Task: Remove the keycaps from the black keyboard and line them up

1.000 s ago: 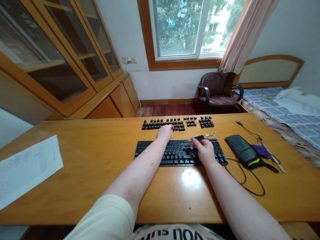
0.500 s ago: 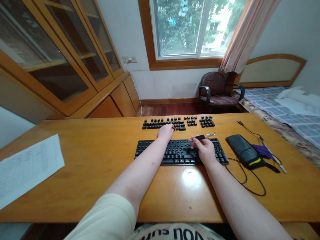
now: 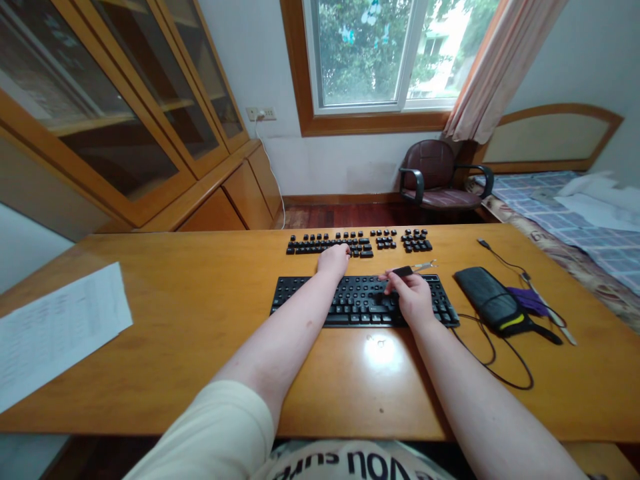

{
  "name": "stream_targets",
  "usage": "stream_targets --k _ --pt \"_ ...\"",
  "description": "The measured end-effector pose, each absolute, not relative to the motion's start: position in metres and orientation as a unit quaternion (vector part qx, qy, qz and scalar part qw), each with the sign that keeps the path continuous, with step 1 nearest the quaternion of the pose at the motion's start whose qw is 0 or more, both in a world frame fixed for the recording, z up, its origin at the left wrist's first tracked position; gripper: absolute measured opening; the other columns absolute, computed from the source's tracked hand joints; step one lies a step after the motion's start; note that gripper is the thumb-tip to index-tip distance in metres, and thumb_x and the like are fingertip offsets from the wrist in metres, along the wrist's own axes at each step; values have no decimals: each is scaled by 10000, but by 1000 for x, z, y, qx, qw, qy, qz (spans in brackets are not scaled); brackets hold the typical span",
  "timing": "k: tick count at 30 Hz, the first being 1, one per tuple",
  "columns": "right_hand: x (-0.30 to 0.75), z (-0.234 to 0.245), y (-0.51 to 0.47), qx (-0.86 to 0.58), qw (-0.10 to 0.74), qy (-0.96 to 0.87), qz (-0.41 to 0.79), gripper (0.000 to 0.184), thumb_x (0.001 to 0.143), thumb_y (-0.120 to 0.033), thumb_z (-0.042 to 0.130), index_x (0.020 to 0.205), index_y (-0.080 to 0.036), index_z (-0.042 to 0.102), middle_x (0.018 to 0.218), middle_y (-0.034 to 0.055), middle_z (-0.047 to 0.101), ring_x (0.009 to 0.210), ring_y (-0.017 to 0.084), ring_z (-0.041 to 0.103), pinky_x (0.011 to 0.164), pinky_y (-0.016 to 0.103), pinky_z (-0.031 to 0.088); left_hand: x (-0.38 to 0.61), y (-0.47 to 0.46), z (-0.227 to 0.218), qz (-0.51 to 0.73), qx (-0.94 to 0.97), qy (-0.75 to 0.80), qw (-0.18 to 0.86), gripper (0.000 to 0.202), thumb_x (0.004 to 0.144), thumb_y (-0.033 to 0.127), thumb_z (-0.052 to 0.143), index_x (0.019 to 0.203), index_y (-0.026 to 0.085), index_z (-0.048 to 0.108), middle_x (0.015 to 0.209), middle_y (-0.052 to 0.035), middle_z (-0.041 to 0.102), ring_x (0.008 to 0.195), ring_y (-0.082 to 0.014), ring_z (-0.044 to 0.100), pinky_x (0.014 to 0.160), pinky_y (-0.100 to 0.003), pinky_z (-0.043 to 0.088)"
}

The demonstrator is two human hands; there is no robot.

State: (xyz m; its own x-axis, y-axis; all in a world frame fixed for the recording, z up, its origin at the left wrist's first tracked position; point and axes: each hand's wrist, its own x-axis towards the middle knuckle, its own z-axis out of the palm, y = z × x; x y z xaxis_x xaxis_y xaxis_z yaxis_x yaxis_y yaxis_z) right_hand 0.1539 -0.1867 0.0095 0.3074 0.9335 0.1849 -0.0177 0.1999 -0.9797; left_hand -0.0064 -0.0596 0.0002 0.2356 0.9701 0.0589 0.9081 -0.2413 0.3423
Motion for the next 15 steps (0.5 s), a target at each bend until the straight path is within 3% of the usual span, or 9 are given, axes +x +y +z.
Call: stream_targets --k 11,15 --pt "152 14 -188 -505 630 -442 390 296 700 -448 663 754 -158 636 734 88 706 472 129 547 526 303 477 -5 -67 19 142 772 609 113 239 856 306 492 1061 253 603 1073 -62 635 953 -205 589 839 -305 432" --pt "153 5 -184 -500 622 -451 400 343 721 -428 650 910 -146 595 733 62 694 483 116 552 527 283 473 -16 -81 43 172 786 586 97 253 879 328 448 1030 228 624 1055 -69 641 969 -209 572 865 -314 412"
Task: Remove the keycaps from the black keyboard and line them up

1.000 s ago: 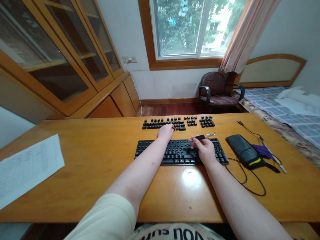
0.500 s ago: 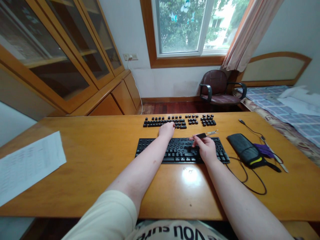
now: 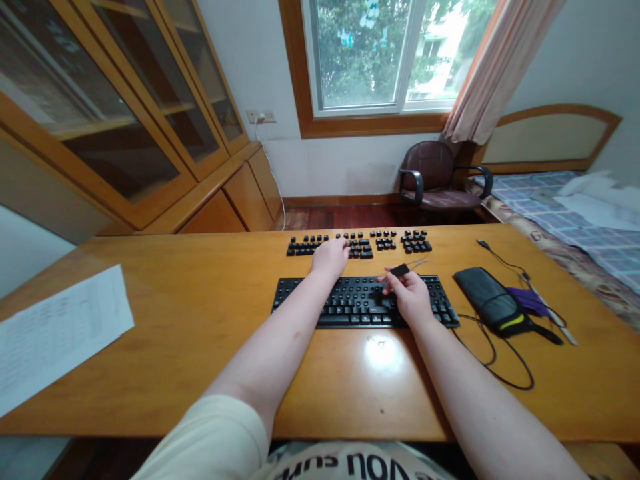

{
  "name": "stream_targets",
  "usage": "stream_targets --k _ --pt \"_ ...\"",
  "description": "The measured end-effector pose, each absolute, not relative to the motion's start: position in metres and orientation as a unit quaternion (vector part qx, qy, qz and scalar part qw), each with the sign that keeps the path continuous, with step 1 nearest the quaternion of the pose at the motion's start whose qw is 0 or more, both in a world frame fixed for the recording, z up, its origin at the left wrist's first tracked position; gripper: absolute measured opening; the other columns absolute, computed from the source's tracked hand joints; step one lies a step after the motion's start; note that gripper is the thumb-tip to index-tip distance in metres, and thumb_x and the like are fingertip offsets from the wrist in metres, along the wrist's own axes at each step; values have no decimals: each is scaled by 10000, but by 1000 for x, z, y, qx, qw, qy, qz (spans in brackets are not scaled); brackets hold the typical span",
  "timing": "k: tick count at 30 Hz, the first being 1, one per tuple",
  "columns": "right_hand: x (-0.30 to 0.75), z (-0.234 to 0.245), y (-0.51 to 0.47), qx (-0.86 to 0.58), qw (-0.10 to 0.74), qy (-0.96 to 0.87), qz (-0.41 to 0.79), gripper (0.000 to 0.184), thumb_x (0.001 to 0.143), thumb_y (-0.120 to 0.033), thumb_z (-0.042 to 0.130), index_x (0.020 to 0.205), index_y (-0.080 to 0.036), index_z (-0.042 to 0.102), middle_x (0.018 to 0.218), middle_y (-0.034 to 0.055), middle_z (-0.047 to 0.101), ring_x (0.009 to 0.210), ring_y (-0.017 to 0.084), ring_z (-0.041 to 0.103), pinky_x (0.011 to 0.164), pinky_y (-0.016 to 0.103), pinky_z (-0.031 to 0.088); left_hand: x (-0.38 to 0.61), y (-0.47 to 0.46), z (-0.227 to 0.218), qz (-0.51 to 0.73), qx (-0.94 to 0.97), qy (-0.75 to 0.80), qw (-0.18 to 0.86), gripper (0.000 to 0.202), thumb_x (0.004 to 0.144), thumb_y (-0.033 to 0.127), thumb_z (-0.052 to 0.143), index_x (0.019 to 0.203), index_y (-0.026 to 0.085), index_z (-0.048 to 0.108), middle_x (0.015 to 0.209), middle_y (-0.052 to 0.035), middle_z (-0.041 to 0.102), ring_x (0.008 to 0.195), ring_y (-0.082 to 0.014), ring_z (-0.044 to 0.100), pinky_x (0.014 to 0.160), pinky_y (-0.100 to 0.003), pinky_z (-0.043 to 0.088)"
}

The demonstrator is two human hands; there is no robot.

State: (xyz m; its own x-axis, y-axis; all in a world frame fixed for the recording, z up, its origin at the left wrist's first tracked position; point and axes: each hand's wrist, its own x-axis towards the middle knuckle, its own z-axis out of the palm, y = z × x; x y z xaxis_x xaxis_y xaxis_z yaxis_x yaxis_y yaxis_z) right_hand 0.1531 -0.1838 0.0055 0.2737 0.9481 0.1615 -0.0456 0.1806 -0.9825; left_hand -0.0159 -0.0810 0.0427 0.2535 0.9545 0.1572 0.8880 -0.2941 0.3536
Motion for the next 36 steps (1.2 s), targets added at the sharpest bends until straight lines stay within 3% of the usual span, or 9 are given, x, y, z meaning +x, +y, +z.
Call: stream_targets --k 5,9,12,17,36 --pt "154 0 -183 -502 575 -507 401 323 772 -415 597 966 -158 569 742 45 685 564 137 594 593 295 485 -46 -133 51 142 855 477 143 216 858 323 479 897 229 669 927 -34 672 879 -187 585 812 -287 427" --pt "148 8 -190 -506 470 -646 324 237 851 -362 489 917 -188 635 824 62 673 715 177 616 702 332 483 -58 -170 37 167 871 438 146 257 828 389 535 1016 248 639 1023 -31 649 972 -190 556 893 -295 403" --pt "140 14 -192 -505 414 -714 253 196 836 -320 519 931 -214 653 895 59 668 830 197 607 768 336 464 -58 -177 26 163 869 445 140 292 818 407 552 1058 257 622 1046 -35 638 986 -199 546 901 -316 396" --pt "130 14 -190 -542 367 -725 214 177 805 -328 558 901 -205 642 775 41 654 709 186 588 668 303 455 -55 -171 14 156 873 441 136 307 802 406 580 1058 241 615 1017 -45 641 975 -216 535 884 -346 386" --pt "121 16 -187 -518 285 -789 170 124 841 -259 522 788 -192 611 768 42 645 715 170 587 654 277 457 -57 -169 9 170 886 415 120 224 805 397 575 912 208 627 934 -32 629 902 -210 521 795 -352 403"
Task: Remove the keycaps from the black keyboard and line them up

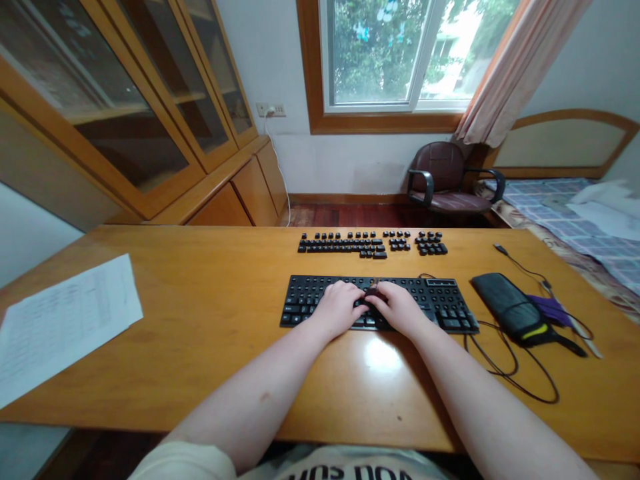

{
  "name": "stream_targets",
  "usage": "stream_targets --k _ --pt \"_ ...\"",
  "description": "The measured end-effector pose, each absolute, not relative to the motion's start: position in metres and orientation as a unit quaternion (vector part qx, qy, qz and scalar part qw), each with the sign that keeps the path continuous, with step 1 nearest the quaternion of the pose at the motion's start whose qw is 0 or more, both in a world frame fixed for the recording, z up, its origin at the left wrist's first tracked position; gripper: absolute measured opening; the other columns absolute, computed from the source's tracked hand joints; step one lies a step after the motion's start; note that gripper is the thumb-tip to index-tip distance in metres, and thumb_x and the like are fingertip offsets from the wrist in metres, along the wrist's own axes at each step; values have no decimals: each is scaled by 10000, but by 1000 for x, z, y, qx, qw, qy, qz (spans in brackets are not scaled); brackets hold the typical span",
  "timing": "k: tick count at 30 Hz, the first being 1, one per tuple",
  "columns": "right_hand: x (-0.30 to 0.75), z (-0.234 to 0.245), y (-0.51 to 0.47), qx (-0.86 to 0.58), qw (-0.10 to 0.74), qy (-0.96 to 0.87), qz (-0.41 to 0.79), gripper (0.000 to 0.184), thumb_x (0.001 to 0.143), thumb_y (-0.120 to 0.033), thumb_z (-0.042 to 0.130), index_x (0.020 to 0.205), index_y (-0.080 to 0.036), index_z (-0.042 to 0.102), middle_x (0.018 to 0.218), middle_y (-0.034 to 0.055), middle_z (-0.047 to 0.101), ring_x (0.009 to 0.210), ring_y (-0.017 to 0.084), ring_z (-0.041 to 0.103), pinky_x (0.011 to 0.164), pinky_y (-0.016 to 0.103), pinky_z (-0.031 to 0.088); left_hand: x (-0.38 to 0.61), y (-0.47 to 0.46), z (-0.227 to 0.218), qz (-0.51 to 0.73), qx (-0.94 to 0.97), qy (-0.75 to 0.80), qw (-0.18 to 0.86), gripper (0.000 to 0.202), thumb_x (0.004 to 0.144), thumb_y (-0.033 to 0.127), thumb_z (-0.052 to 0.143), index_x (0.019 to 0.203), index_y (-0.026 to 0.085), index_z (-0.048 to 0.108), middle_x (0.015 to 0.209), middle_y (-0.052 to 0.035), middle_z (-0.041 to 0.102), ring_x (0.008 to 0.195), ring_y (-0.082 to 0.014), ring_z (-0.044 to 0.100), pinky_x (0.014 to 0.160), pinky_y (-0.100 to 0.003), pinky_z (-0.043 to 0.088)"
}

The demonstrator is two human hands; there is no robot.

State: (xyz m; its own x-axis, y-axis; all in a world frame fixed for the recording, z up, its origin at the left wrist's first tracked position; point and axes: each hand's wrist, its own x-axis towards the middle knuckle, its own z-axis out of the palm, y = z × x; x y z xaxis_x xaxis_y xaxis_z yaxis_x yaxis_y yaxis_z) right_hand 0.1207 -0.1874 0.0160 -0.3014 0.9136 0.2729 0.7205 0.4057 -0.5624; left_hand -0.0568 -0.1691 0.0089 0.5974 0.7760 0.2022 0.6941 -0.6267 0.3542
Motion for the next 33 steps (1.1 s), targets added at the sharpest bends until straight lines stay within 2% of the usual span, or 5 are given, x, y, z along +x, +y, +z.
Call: stream_targets --k 6,11,19,24,33 --pt "121 10 -196 -459 227 -855 84 172 887 -238 448 890 -186 612 850 75 681 776 193 625 708 307 475 -55 -171 8 194 882 407 133 196 816 344 560 926 207 645 951 -39 639 915 -211 530 820 -359 421" --pt "124 -4 -197 -450 240 -859 29 217 912 -216 386 915 -149 592 854 113 690 755 202 642 696 310 480 -50 -171 5 216 886 381 153 171 795 221 580 949 183 645 958 -43 658 927 -190 547 867 -327 434" --pt "123 6 -197 -575 276 -761 116 221 879 -293 435 839 -178 620 774 73 689 711 202 643 625 285 478 -48 -168 2 230 873 385 189 180 820 273 567 959 212 663 929 -29 684 890 -190 588 829 -327 449" --pt "125 8 -197 -588 358 -703 178 267 863 -347 465 773 -190 663 769 62 697 720 194 652 646 286 486 -49 -171 2 271 849 403 207 250 813 283 579 1049 220 632 1019 -30 668 955 -186 584 881 -326 443" --pt "129 12 -196 -477 437 -718 257 200 840 -314 521 841 -208 691 855 55 711 817 198 655 778 337 510 -53 -172 6 302 823 414 245 218 780 241 611 995 215 642 952 -20 662 902 -158 597 837 -279 471"
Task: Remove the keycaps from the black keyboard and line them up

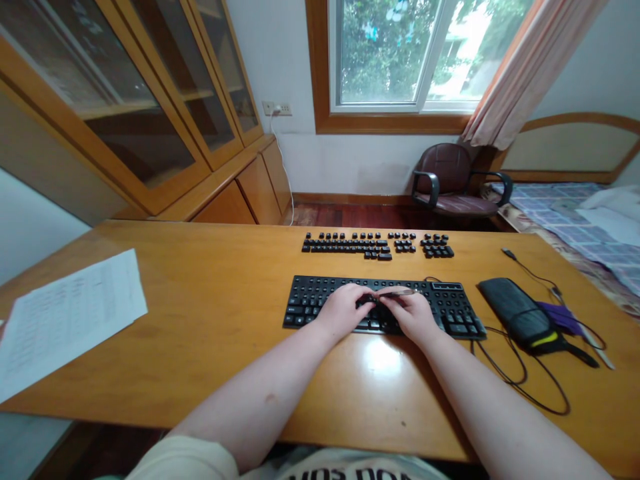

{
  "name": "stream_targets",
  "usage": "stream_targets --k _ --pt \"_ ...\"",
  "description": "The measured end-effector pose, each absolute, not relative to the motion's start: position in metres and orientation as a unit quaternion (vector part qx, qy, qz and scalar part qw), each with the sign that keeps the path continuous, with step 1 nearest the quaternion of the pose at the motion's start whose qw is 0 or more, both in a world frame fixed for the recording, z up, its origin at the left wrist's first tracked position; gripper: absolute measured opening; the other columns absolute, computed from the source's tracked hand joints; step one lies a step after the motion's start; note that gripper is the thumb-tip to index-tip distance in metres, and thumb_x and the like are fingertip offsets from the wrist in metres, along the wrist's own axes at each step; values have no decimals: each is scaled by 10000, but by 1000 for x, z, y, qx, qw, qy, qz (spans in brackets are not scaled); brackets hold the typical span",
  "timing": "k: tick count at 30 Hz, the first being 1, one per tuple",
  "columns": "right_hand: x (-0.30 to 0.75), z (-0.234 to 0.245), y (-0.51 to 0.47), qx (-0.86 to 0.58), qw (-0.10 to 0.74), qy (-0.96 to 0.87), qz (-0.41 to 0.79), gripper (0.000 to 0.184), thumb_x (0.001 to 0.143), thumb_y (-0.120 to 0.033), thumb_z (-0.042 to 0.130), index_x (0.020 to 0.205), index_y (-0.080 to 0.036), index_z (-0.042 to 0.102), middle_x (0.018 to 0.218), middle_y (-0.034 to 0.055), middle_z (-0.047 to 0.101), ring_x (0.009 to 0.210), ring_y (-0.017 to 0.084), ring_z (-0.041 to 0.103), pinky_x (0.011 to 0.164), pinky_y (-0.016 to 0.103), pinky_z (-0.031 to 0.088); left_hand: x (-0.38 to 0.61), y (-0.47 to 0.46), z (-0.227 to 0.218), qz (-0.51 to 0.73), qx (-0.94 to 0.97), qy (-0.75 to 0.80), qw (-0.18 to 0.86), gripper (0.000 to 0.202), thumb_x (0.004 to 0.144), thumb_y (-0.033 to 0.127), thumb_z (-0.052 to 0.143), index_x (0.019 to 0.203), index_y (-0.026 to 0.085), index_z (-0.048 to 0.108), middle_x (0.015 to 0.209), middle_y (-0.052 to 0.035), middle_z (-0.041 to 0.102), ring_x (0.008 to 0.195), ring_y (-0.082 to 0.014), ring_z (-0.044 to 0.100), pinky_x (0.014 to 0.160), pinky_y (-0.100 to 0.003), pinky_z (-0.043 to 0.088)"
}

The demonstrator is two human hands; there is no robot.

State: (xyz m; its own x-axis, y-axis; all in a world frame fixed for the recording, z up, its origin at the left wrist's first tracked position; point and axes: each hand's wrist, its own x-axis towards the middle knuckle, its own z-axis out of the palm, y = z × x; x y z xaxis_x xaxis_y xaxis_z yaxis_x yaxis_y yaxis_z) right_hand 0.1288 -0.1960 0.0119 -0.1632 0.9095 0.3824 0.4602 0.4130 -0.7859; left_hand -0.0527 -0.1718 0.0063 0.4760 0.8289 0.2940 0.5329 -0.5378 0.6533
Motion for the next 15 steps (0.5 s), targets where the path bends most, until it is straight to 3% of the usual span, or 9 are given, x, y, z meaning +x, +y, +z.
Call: stream_targets --k 6,15 --pt "130 12 -197 -459 435 -737 238 174 853 -258 509 850 -212 676 826 53 698 794 188 642 751 343 514 -54 -172 7 313 828 406 228 224 795 290 601 991 196 654 965 -44 674 909 -170 608 841 -295 481" --pt "132 12 -196 -406 434 -764 252 182 867 -222 484 896 -217 663 845 51 670 822 172 620 759 332 506 -55 -170 5 310 856 355 212 242 804 221 585 1035 193 649 1001 -49 675 933 -160 601 875 -301 474"
